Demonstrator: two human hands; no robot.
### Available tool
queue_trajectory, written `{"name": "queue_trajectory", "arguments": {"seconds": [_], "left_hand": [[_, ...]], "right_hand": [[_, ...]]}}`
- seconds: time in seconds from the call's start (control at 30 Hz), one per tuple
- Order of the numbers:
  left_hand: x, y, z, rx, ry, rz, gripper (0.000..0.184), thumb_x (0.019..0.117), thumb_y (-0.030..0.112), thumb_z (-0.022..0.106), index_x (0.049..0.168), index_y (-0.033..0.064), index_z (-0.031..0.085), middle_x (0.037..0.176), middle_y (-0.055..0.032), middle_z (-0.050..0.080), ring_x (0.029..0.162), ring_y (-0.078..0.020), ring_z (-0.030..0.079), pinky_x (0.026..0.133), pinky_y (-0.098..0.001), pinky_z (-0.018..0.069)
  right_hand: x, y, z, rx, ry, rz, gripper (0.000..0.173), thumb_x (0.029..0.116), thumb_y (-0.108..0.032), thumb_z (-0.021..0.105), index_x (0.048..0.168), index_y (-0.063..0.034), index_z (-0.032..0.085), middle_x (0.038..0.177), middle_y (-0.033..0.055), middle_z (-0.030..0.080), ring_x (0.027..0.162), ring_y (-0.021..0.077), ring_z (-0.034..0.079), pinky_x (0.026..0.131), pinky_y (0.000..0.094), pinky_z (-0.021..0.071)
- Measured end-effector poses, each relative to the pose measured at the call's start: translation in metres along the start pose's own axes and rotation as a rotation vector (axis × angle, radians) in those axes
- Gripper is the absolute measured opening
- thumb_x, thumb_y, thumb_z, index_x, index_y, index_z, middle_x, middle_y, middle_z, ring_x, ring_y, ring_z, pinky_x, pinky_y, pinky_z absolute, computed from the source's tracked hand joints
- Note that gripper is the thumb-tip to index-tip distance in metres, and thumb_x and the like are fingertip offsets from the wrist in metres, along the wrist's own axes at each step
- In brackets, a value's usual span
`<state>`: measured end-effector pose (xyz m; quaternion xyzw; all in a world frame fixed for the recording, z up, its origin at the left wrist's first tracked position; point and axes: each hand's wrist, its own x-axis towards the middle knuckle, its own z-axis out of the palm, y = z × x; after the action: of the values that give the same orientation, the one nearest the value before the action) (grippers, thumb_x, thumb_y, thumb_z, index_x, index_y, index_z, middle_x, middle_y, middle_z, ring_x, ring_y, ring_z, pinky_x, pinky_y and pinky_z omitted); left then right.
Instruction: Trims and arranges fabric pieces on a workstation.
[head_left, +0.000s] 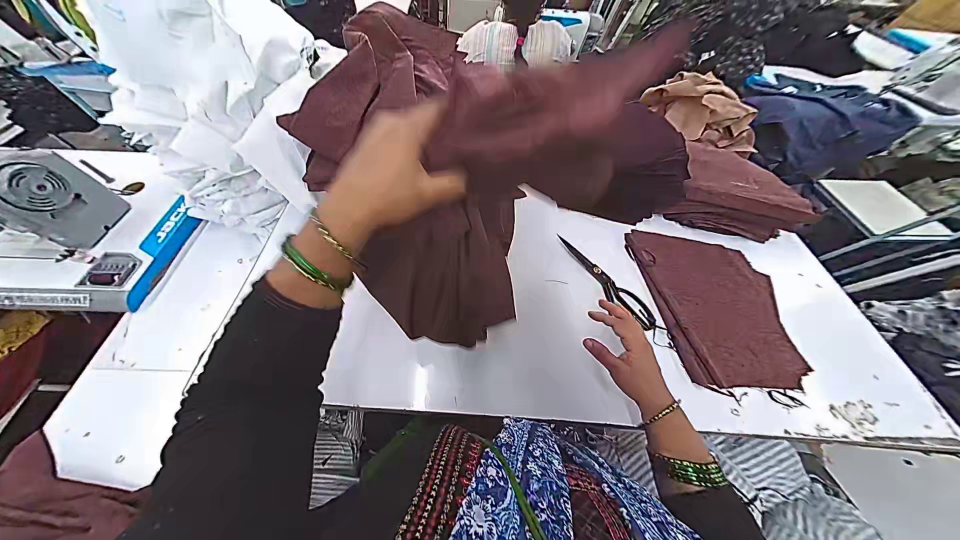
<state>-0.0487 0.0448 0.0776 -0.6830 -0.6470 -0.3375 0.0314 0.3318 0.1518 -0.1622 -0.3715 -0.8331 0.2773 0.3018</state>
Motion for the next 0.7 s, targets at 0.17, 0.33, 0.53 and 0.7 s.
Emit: {"name": "queue_trajectory", "arguments": {"seconds": [0.17,0.33,0.53,0.7], "left_hand": [[0.121,-0.061,-0.061,0.151,0.142,-0.408,0.052,0.0976,0.042,0.062,0.116,-0.0055,0.066,0.115,-0.0302,0.064,0.114,-0.0427,0.060,0.097,-0.0665,0.0404],[0.159,-0.164,0.024,0.224,0.083,-0.573,0.090,0.1033,0.055,0.049,0.163,-0.0006,0.011,0.161,-0.0360,0.027,0.146,-0.0566,0.031,0.112,-0.0798,0.0216],[0.092,-0.194,0.120,0.193,0.023,-0.416,0.063,0.1080,0.049,0.041,0.154,0.0063,0.046,0.165,-0.0250,0.030,0.155,-0.0432,0.021,0.123,-0.0651,0.0115],[-0.035,-0.183,0.071,0.002,0.399,-0.147,0.049,0.1006,0.037,0.057,0.133,0.0004,0.066,0.152,-0.0234,0.050,0.149,-0.0443,0.036,0.121,-0.0627,0.0235]], "right_hand": [[0.004,0.015,0.021,-0.234,-0.053,0.039,0.057,0.0899,-0.049,0.058,0.118,-0.0023,0.074,0.144,0.0241,0.057,0.142,0.0503,0.042,0.115,0.0719,0.0215],[0.012,0.025,0.023,-0.276,0.049,0.043,0.057,0.0880,-0.047,0.056,0.111,0.0010,0.075,0.138,0.0266,0.061,0.138,0.0555,0.043,0.111,0.0730,0.0288],[0.023,0.036,0.021,-0.335,0.105,0.083,0.058,0.0876,-0.046,0.059,0.116,0.0026,0.073,0.140,0.0268,0.060,0.139,0.0557,0.042,0.108,0.0756,0.0277],[0.038,0.039,0.015,-0.370,0.050,0.090,0.060,0.0903,-0.043,0.059,0.122,0.0070,0.069,0.143,0.0309,0.055,0.140,0.0561,0.040,0.110,0.0751,0.0264]]}}
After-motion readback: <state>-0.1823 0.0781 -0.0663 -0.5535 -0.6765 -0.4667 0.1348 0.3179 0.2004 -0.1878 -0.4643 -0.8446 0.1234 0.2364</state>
